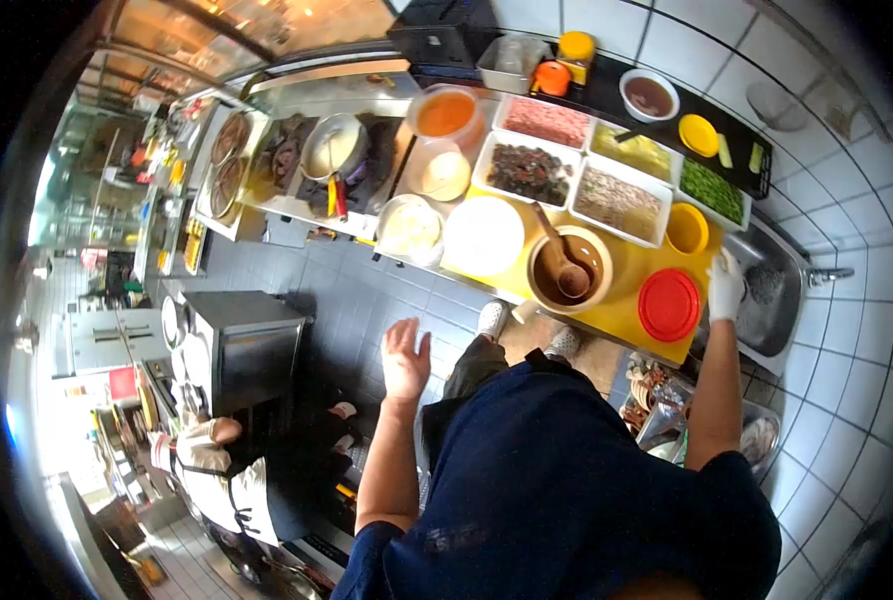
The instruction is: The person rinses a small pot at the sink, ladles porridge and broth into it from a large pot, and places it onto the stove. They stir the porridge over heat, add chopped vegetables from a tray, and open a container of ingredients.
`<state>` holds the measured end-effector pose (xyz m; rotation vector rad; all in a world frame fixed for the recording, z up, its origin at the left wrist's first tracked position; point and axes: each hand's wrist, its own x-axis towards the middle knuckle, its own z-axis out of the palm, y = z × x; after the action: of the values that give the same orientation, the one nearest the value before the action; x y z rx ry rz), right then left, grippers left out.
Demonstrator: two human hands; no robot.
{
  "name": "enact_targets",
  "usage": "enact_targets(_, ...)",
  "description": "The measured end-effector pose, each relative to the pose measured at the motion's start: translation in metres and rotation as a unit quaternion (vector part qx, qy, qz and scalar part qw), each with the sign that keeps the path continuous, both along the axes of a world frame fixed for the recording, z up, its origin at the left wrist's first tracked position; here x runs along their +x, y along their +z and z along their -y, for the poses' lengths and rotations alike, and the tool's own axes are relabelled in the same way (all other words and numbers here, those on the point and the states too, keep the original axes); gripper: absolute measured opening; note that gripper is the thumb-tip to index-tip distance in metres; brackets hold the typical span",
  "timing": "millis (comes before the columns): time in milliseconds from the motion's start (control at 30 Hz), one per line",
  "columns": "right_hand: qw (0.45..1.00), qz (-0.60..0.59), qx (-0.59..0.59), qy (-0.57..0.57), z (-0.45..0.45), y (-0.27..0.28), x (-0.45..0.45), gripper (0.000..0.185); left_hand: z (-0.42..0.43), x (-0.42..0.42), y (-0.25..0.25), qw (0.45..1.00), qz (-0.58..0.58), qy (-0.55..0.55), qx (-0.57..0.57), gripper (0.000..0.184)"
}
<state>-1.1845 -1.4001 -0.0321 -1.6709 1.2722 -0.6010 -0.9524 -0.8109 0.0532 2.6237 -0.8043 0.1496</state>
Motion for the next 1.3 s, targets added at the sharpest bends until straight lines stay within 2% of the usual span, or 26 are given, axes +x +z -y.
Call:
enact_targets(133, 0.999, -0.015, 0.013, -0.047, -0.040, 0.027, -0.024, 0.046, -0.044, 0.048, 0.007, 0.994, 0.007, 0.103, 0.027, 0.039)
enact_targets(167, 0.994, -0.075, -0.069, -0.028, -0.060, 0.044, -0.029, 0.049, -0.059, 0.066, -0.001, 0.992, 0.026, 0.121, 0.027, 0.040)
enact_targets(200, 0.996, -0.043, -0.041, -0.061, -0.066, 0.036, -0.037, 0.049, -0.072, 0.083, -0.007, 0.989, 0.009, 0.144, 0.032, 0.042)
enact_targets(233, 0.991, -0.078, -0.075, -0.074, -0.075, 0.036, -0.048, 0.049, -0.085, 0.101, -0.013, 0.985, -0.010, 0.166, 0.037, 0.043)
enact_targets(300, 0.979, -0.111, -0.112, -0.125, -0.097, 0.035, -0.060, 0.051, -0.114, 0.147, -0.043, 0.974, -0.069, 0.215, 0.014, 0.047)
enact_targets(333, 0.965, -0.173, -0.137, -0.140, -0.111, 0.037, -0.069, 0.053, -0.126, 0.169, -0.060, 0.966, -0.101, 0.238, 0.002, 0.049)
enact_targets(433, 0.949, -0.201, -0.127, -0.209, -0.160, 0.045, -0.084, 0.052, -0.154, 0.240, -0.112, 0.959, -0.165, 0.209, 0.096, 0.059)
enact_targets(467, 0.938, -0.206, -0.176, -0.217, -0.154, 0.002, -0.123, 0.051, -0.160, 0.265, -0.131, 0.955, -0.189, 0.207, 0.099, 0.062)
enact_targets(500, 0.915, -0.267, -0.139, -0.270, -0.181, 0.019, -0.110, 0.049, -0.164, 0.289, -0.150, 0.950, -0.213, 0.202, 0.102, 0.065)
enact_targets(567, 0.929, -0.163, 0.019, -0.332, -0.211, 0.006, -0.133, 0.052, -0.166, 0.339, -0.182, 0.943, -0.253, 0.188, 0.108, 0.069)
enact_targets(600, 0.918, -0.257, -0.028, -0.301, -0.232, -0.012, -0.158, 0.050, -0.165, 0.361, -0.197, 0.938, -0.272, 0.183, 0.111, 0.071)
enact_targets(667, 0.847, -0.451, -0.126, -0.251, -0.273, -0.046, -0.204, 0.047, -0.164, 0.394, -0.218, 0.927, -0.320, 0.164, 0.109, 0.075)
enact_targets(733, 0.831, -0.508, -0.036, -0.223, -0.336, -0.013, -0.167, 0.046, -0.164, 0.417, -0.236, 0.923, -0.342, 0.159, 0.081, 0.076)
enact_targets(800, 0.826, -0.528, 0.054, -0.192, -0.393, 0.017, -0.140, 0.044, -0.163, 0.434, -0.249, 0.921, -0.356, 0.153, 0.045, 0.078)
enact_targets(900, 0.815, -0.540, 0.157, -0.138, -0.457, 0.058, -0.111, 0.043, -0.163, 0.446, -0.235, 0.891, -0.442, 0.102, -0.005, 0.080)
enact_targets(1033, 0.799, -0.536, 0.264, -0.061, -0.503, 0.096, -0.068, 0.040, -0.173, 0.453, -0.286, 0.877, -0.467, 0.108, 0.019, 0.079)
enact_targets(1067, 0.795, -0.533, 0.288, -0.040, -0.511, 0.102, -0.057, 0.040, -0.179, 0.452, -0.297, 0.886, -0.457, 0.079, -0.031, 0.077)
enact_targets(1133, 0.782, -0.527, 0.334, 0.006, -0.515, 0.111, -0.032, 0.039, -0.185, 0.448, -0.310, 0.888, -0.450, 0.088, -0.045, 0.076)
enact_targets(1167, 0.775, -0.521, 0.356, 0.033, -0.514, 0.112, -0.019, 0.039, -0.185, 0.448, -0.307, 0.890, -0.442, 0.095, -0.054, 0.076)
enact_targets(1200, 0.767, -0.515, 0.379, 0.058, -0.511, 0.113, -0.004, 0.038, -0.176, 0.443, -0.259, 0.883, -0.447, 0.140, -0.032, 0.076)
enact_targets(1233, 0.759, -0.508, 0.400, 0.082, -0.508, 0.114, 0.011, 0.038, -0.179, 0.439, -0.255, 0.902, -0.408, 0.140, -0.028, 0.077)
enact_targets(1300, 0.743, -0.491, 0.438, 0.128, -0.502, 0.113, 0.041, 0.037, -0.179, 0.423, -0.240, 0.920, -0.278, 0.245, -0.126, 0.078)
